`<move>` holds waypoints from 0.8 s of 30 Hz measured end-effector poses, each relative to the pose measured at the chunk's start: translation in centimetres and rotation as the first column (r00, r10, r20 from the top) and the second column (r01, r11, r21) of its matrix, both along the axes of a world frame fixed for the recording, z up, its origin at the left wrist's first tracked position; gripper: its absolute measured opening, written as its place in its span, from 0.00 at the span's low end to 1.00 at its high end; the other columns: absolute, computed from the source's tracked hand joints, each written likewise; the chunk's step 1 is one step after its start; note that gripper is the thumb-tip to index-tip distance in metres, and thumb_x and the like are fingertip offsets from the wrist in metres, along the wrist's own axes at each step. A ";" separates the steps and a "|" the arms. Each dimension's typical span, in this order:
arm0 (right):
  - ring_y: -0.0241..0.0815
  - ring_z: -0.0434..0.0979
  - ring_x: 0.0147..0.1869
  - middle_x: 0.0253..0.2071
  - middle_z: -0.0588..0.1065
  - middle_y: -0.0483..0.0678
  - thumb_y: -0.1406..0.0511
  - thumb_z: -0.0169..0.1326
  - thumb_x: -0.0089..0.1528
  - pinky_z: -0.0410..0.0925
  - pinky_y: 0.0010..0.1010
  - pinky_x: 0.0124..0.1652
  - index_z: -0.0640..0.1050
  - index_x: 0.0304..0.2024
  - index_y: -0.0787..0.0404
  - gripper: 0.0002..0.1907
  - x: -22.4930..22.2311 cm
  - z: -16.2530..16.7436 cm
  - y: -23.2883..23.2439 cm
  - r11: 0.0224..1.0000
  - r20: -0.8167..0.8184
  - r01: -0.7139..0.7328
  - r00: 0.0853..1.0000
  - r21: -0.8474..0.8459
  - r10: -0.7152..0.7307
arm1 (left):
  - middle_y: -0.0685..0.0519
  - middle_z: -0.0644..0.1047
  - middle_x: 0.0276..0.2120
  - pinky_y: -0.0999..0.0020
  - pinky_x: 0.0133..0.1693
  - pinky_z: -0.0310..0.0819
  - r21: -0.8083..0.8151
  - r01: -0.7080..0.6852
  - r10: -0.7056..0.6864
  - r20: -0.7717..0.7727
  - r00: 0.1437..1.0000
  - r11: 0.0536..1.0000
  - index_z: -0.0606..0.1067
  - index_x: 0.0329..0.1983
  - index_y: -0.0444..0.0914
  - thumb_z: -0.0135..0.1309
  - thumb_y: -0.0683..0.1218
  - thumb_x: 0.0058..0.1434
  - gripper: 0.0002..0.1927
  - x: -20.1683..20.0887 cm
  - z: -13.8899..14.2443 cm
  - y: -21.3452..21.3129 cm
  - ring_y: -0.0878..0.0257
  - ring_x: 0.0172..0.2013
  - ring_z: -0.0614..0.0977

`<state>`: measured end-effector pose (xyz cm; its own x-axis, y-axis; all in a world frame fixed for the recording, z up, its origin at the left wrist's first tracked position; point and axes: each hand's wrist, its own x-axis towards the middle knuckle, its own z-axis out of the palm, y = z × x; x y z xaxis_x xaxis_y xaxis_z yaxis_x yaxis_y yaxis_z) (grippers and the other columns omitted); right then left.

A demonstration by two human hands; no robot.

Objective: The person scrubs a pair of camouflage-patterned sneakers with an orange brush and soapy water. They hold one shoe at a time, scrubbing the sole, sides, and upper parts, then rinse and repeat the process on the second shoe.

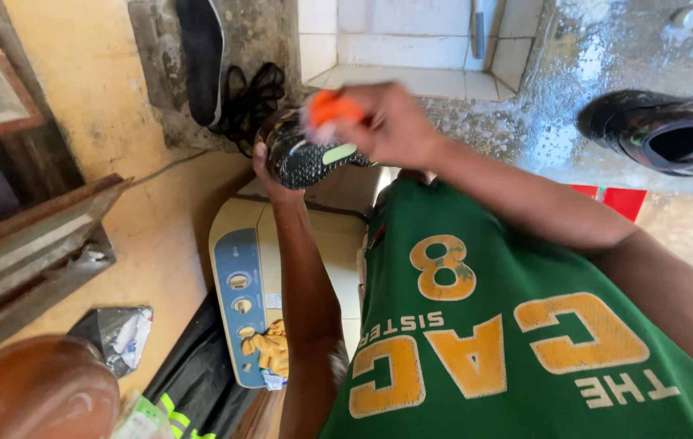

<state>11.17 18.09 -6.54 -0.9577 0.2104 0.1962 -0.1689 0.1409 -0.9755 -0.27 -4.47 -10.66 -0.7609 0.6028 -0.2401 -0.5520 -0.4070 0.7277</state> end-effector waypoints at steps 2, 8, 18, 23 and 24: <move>0.42 0.75 0.22 0.22 0.76 0.48 0.47 0.58 0.66 0.69 0.37 0.26 0.82 0.36 0.61 0.23 0.0 0.3 -0.8 0.955 0.039 0.011 0.999 0.295 -0.023 | 0.41 0.77 0.60 0.49 0.67 0.70 0.004 0.017 -0.016 -0.081 0.997 1.000 0.70 0.65 0.32 0.50 0.62 0.68 0.34 0.1 -0.1 0.0 0.48 0.61 0.78; 0.37 0.73 0.19 0.20 0.76 0.46 0.46 0.54 0.70 0.67 0.34 0.24 0.83 0.37 0.57 0.23 2.3 -3.3 3.1 0.967 0.652 -0.158 0.758 0.197 -0.009 | 0.41 0.77 0.59 0.51 0.65 0.69 0.016 -0.076 0.070 0.242 0.968 0.997 0.70 0.67 0.29 0.49 0.62 0.69 0.36 0.0 -1.8 -1.7 0.48 0.59 0.78; 0.43 0.68 0.17 0.18 0.72 0.50 0.46 0.54 0.68 0.66 0.37 0.20 0.79 0.49 0.55 0.22 2.8 -2.2 2.6 0.945 0.756 -0.113 0.633 0.307 -0.169 | 0.40 0.75 0.61 0.54 0.65 0.72 0.083 0.069 -0.082 0.167 0.983 0.994 0.69 0.66 0.28 0.53 0.61 0.65 0.37 0.1 -3.5 -2.9 0.50 0.61 0.79; 0.56 0.72 0.29 0.25 0.72 0.58 0.46 0.57 0.75 0.70 0.48 0.35 0.74 0.39 0.66 0.29 5.1 -1.3 7.5 0.887 0.583 0.094 0.722 0.453 -0.374 | 0.48 0.78 0.51 0.54 0.47 0.81 -0.271 -0.121 0.105 -0.073 0.992 0.955 0.68 0.59 0.37 0.61 0.52 0.60 0.27 -0.2 -2.6 -2.8 0.55 0.49 0.83; 0.56 0.74 0.30 0.27 0.73 0.59 0.46 0.57 0.74 0.70 0.48 0.34 0.73 0.41 0.66 0.28 5.8 -1.4 8.2 0.860 0.541 0.105 0.737 0.500 -0.405 | 0.50 0.77 0.44 0.58 0.41 0.74 -0.271 -0.029 -0.031 -0.214 0.976 0.962 0.72 0.56 0.35 0.61 0.51 0.59 0.25 -0.5 -1.7 -2.4 0.61 0.42 0.79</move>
<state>17.01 26.31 -7.95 -0.8149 0.5073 -0.2804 0.5416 0.4939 -0.6803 -0.78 -6.92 -12.39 -0.8118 0.5386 -0.2253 -0.3710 -0.1778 0.9115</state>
